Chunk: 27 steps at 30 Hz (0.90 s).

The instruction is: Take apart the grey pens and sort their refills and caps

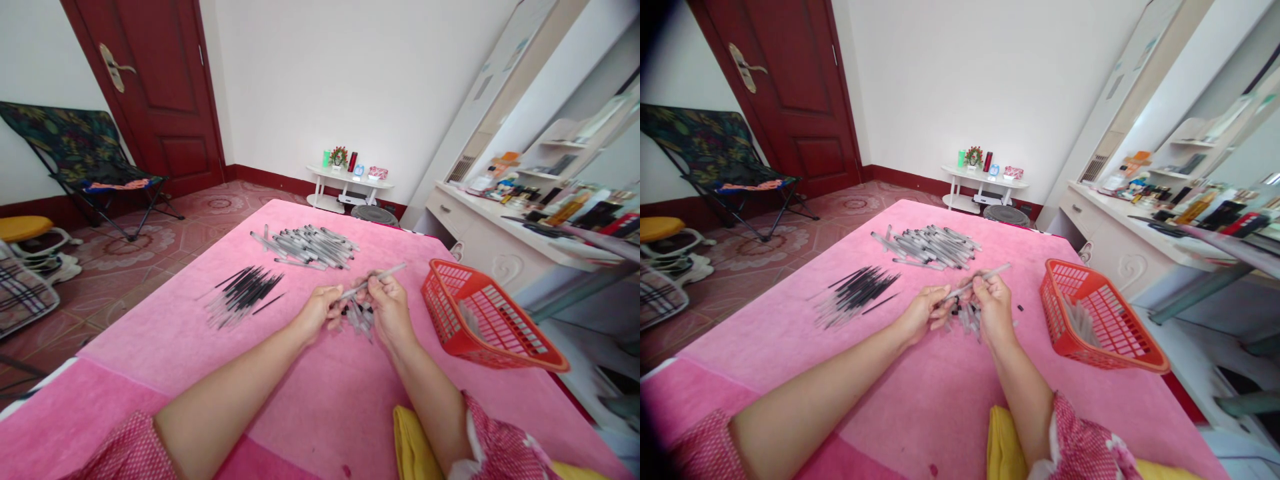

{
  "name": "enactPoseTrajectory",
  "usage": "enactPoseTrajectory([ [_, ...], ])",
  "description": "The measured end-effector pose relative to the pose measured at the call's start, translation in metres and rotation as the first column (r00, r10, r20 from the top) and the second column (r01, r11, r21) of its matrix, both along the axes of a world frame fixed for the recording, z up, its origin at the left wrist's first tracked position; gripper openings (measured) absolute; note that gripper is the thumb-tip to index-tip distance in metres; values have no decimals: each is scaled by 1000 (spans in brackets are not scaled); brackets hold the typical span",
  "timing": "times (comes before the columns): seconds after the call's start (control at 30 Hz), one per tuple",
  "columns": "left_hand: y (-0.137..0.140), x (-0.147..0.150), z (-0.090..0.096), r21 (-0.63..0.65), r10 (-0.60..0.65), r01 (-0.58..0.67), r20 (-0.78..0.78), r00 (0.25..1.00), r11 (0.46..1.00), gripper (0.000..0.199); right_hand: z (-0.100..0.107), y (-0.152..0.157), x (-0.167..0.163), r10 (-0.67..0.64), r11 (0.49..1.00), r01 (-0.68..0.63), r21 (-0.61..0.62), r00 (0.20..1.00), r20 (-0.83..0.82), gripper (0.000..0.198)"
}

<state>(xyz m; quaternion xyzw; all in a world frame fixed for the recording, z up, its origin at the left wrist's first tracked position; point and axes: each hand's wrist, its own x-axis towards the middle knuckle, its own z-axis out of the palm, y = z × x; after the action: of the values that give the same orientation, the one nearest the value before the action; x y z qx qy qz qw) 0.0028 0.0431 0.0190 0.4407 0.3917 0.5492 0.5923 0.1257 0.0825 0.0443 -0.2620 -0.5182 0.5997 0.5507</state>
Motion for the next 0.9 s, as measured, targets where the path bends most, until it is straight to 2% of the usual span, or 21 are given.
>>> enactPoseTrajectory([
  [0.03,0,-1,1,8,12,-12,-38,999,1000,42,0,0,-1,-9,1000,9,-1,1000,-2,17],
  [0.1,-1,-3,2,94,125,-107,-208,970,990,45,-1,-1,-2,-45,999,44,-19,999,-8,16],
  [0.2,-2,-8,3,340,371,-227,-455,810,913,34,-2,0,-3,-94,993,93,-66,995,-16,18],
  [0.23,-2,-9,3,400,418,-228,-493,763,888,29,-2,0,-3,-95,992,94,-80,995,-15,18],
  [0.3,-2,-10,3,441,433,-203,-522,734,875,25,-2,0,-3,-77,993,75,-93,997,-14,19],
  [0.37,-1,-10,3,384,366,-176,-505,782,906,32,-1,0,-2,-48,995,47,-84,999,-15,19],
  [0.43,1,-8,2,266,255,-149,-425,869,952,38,0,1,-1,-22,998,22,-53,1000,-11,19],
  [0.5,3,-8,3,138,136,-101,-273,952,985,42,1,2,2,-8,1000,8,-14,1000,1,19],
  [0.57,5,-12,7,-2,-23,22,-83,996,1000,39,3,2,4,10,1000,-11,20,1000,19,20],
  [0.6,5,-15,9,-83,-127,127,5,992,988,36,3,2,6,30,999,-31,29,999,31,19],
  [0.63,6,-19,12,-167,-240,251,83,967,953,32,4,2,7,57,998,-58,31,997,44,20],
  [0.7,7,-29,18,-297,-435,475,192,880,829,27,6,0,7,114,993,-116,23,991,65,20],
  [0.73,7,-32,20,-329,-498,542,214,840,773,27,6,0,7,130,991,-132,16,989,65,20],
  [0.77,7,-35,22,-339,-527,567,211,823,750,27,6,-1,6,132,991,-133,9,990,55,20],
  [0.8,6,-36,23,-329,-519,548,178,836,769,29,6,-1,5,121,993,-121,0,992,37,20],
  [0.83,6,-35,24,-300,-475,487,118,872,820,32,6,-1,4,98,995,-98,-12,995,17,20],
  [0.9,5,-30,22,-171,-287,275,-54,956,946,39,4,0,2,37,998,-38,-43,999,-11,21],
])
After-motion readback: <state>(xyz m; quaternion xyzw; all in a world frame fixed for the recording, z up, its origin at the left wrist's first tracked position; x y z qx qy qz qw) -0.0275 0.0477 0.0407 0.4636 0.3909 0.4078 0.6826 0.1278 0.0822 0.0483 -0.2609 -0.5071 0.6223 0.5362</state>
